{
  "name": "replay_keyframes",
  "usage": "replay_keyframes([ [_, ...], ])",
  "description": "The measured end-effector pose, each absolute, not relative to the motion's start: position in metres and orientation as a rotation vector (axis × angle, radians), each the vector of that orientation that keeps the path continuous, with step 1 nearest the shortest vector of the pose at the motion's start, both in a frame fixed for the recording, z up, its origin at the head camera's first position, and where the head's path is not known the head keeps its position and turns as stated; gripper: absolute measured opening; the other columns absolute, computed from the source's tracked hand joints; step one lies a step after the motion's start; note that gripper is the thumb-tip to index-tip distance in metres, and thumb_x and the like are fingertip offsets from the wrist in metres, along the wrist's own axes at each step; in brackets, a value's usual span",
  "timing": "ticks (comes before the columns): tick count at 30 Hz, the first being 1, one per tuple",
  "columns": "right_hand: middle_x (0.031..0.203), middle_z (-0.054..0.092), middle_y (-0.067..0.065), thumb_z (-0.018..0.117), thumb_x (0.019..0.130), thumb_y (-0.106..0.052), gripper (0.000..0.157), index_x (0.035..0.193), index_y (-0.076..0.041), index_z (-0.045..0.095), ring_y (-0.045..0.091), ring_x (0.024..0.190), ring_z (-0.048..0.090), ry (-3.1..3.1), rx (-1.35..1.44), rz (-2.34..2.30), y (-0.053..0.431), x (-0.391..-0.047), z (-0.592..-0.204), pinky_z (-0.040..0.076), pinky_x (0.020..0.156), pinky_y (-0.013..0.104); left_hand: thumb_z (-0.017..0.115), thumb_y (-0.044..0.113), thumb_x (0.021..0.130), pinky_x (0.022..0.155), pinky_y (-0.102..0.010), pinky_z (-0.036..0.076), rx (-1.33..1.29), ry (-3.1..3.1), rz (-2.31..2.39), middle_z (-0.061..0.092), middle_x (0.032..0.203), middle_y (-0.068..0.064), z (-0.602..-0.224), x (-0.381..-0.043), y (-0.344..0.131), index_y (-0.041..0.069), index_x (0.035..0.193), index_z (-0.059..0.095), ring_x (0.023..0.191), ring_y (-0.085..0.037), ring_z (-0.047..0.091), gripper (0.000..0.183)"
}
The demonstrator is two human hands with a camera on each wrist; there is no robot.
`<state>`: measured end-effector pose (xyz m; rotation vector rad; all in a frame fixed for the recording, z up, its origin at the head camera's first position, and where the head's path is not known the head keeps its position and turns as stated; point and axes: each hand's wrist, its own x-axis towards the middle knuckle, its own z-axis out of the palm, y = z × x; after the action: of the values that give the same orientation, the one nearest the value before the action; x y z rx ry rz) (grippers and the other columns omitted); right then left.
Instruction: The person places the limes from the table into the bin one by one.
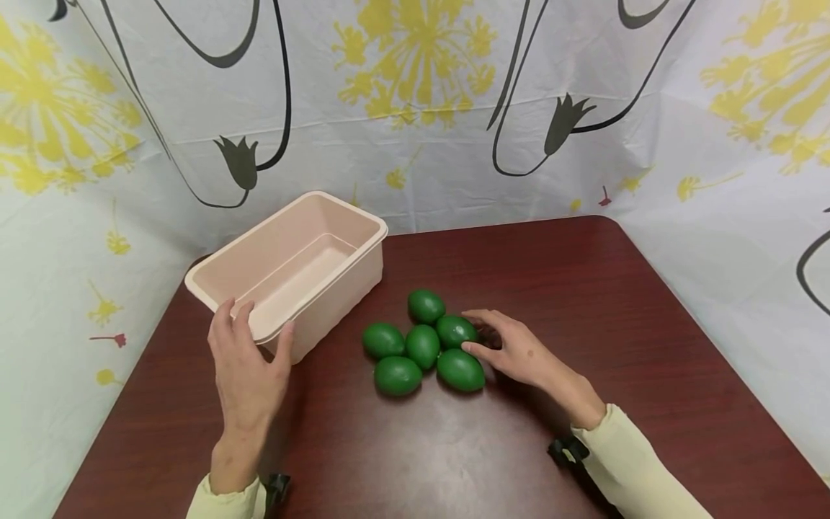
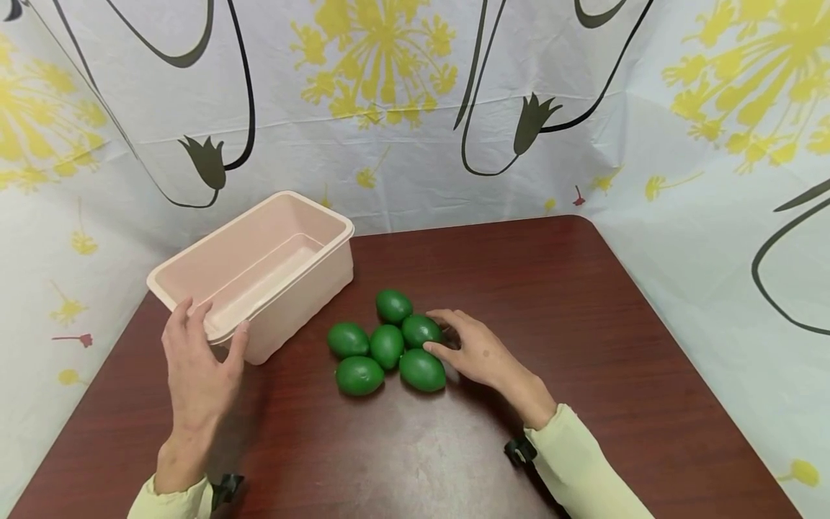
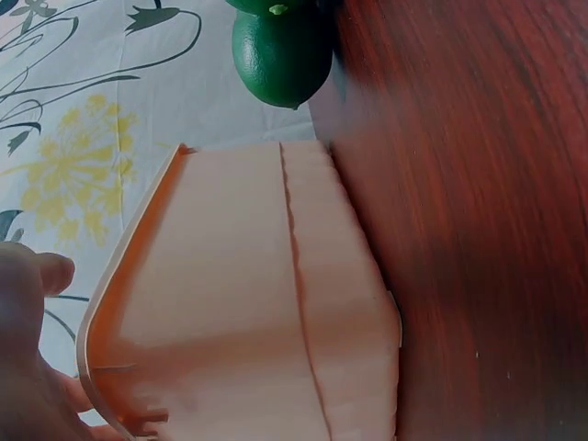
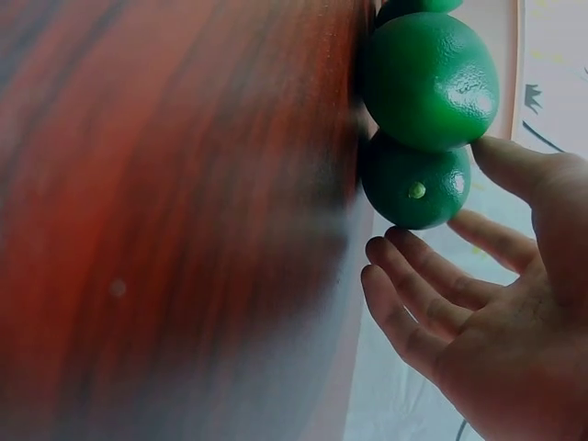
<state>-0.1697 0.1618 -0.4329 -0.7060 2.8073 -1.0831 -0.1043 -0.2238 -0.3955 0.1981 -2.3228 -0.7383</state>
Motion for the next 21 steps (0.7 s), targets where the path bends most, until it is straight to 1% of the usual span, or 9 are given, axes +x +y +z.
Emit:
replay_keyframes([
  [5,0.13,0.069,0.005,0.073,0.098,-0.03,0.054,0.147,-0.013,0.057,0.022,0.111,0.068,2.81,-0.729,-1.087,0.1616,-0.1718,-0.4341,0.056,0.091,0.044,0.069,0.039,0.095,0.107,-0.067,0.041,0.242,-2.33,-0.763,0.035,0.162,-0.024,-0.3965,-0.1039,-0.2276,-0.004,0.147,0.048,0.152,-0.042,0.032,0.07],
  [12,0.13,0.069,0.005,0.074,0.098,-0.029,0.054,0.147,-0.014,0.057,0.022,0.114,0.069,2.794,-0.739,-1.083,0.1606,-0.1753,-0.4356,0.055,0.093,0.045,0.065,0.043,0.098,0.11,-0.069,0.038,0.336,-2.385,-0.833,0.027,0.168,-0.021,-0.3962,-0.1022,-0.2315,-0.003,0.155,0.041,0.155,-0.041,0.028,0.077],
  [16,0.127,0.07,0.004,0.076,0.096,-0.028,0.056,0.147,-0.014,0.057,0.021,0.112,0.068,2.784,-0.731,-1.087,0.1601,-0.1763,-0.4356,0.055,0.091,0.044,0.065,0.044,0.098,0.11,-0.071,0.036,0.363,-2.406,-0.869,0.023,0.171,-0.019,-0.3956,-0.1023,-0.2321,0.0,0.159,0.034,0.155,-0.041,0.028,0.081],
  [21,0.124,0.07,0.004,0.079,0.094,-0.029,0.061,0.148,-0.013,0.055,0.02,0.109,0.068,2.765,-0.737,-1.08,0.1593,-0.1776,-0.4351,0.055,0.088,0.042,0.064,0.046,0.099,0.109,-0.072,0.037,0.383,-2.405,-0.887,0.02,0.172,-0.017,-0.3958,-0.1012,-0.2321,0.004,0.163,0.029,0.156,-0.041,0.028,0.084],
])
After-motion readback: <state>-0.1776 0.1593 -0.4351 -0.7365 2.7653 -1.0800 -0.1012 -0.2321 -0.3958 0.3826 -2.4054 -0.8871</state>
